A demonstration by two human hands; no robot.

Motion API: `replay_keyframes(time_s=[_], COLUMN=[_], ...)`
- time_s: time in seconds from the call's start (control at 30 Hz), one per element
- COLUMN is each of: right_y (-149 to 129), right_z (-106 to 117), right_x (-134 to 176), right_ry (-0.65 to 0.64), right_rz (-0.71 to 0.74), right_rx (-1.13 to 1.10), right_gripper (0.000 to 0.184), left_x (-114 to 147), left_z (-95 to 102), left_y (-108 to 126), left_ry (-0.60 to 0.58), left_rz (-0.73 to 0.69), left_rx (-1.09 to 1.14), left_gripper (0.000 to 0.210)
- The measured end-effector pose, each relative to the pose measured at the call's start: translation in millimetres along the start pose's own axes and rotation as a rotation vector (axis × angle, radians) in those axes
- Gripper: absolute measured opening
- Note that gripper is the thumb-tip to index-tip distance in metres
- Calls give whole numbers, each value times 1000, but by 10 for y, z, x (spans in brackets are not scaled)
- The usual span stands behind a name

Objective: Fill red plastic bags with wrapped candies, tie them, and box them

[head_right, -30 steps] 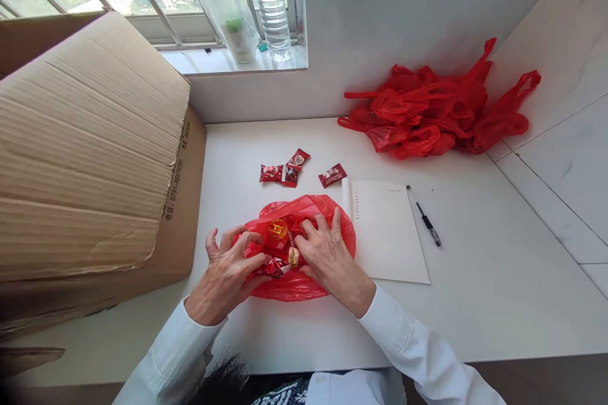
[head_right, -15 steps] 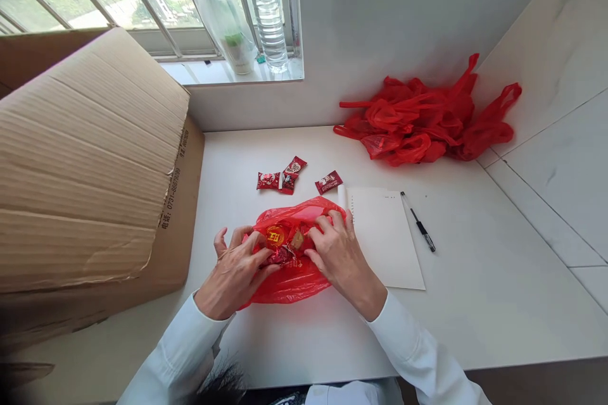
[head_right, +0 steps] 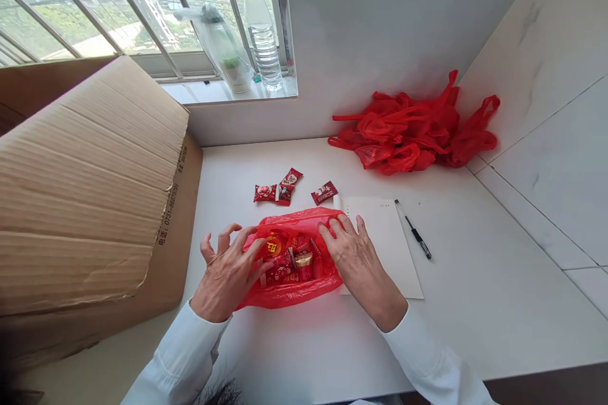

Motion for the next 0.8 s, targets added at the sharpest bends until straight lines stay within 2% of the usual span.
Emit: replay_keyframes(time_s=[0.07,0.13,0.2,0.3,0.4,0.47,0.53,0.67,0.8], right_y=[13,7,7,-30,-305,-542,-683,-677,-598], right_z=[-94,-128,-43,196,268,165,-4,-248,-288], right_x=[-4,-30,-90,-230,-400,-488,-546,-590,-614], right_ry=[-46,-88,-80,9,50,12,-54,-151,-158], right_rz=[14,37,29,-6,148,305,386,372,376], right_rx=[-2,-8,-3,2,-62,-107,-127,-141,-182], right_gripper=[43,38,38,37,24,16,11,11,25], left_x=[55,106,140,164,187,217,260,381,453], left_z=[51,93,122,123,109,103,109,163,150], left_y=[-58,-130,-207,-269,-228,-196,-199,-302,-383], left_ry=[-11,-14,-20,-71,-128,-144,-125,-33,-74], left_rz=[-17,-16,6,18,-28,-57,-65,-30,28], left_rx=[-15,-42,-63,-30,65,99,105,167,241], left_gripper=[21,33,46,53,55,53,55,65,74])
Point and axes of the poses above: each hand's wrist, its own x-axis away from the middle knuckle, its own z-axis out of the back of the hand, y = z × x, the point moved 9 cm from there along -x, towards the middle knuckle, and after that the axes turned 4 degrees about z, right-handed, at the moved point
